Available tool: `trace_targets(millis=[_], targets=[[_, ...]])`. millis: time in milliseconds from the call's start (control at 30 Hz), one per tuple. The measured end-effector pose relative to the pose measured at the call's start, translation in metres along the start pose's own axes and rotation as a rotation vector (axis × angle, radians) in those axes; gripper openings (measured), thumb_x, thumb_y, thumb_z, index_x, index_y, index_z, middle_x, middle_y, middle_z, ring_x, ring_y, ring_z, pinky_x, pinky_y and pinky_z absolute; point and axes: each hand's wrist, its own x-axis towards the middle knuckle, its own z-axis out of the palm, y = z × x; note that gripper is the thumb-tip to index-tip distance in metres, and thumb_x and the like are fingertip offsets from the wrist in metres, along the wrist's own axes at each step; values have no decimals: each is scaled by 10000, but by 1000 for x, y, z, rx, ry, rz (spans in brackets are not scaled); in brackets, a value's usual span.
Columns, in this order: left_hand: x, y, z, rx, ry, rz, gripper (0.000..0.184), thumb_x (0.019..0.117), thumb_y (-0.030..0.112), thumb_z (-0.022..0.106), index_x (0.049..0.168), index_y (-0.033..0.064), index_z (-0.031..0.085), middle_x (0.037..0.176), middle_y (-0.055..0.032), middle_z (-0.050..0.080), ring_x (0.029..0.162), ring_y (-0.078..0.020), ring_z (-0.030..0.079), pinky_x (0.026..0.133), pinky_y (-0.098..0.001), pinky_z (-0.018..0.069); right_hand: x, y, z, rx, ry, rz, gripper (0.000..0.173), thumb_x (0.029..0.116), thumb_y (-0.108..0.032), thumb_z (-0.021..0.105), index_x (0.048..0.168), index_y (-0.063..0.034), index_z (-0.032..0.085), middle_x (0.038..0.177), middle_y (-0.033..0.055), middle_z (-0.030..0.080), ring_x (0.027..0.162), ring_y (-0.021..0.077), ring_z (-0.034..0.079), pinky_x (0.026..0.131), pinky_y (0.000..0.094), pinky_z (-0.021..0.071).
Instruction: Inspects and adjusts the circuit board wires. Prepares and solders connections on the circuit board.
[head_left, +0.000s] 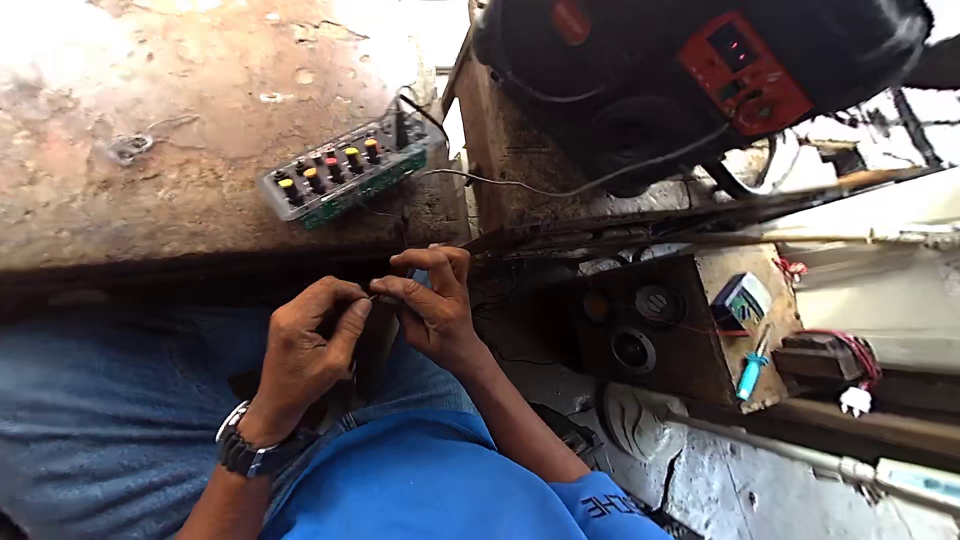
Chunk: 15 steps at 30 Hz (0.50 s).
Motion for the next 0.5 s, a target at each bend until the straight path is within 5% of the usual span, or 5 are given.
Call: trace_targets(millis=[133,267,500], targets=[[7,-8,-2,-67,-5,-63,190,1019,179,597,1144,44,643,976,-5,706,802,-94,689,717,-291,611,1,-6,-20,-1,113,34,212,903,-118,743,1107,-146,792,1193,90,660,1203,259,544,1073,477,424],[13,-22,-2,-231,11,-128,132,1021,133,576,1118,53,618,925,33,711,771,-105,699,708,-296,620,-14,13,-67,-152,247,81,148,918,-96,720,1045,-106,795,1135,101,688,1151,252,579,1024,432,476],[13,-34,3,-499,7,-229,188,1006,76,434,1012,132,613,856,44,723,721,-122,707,687,-296,618,-92,87,-193,-568,524,511,176,999,-134,636,1078,-37,761,1072,115,723,1078,247,649,962,402,533]])
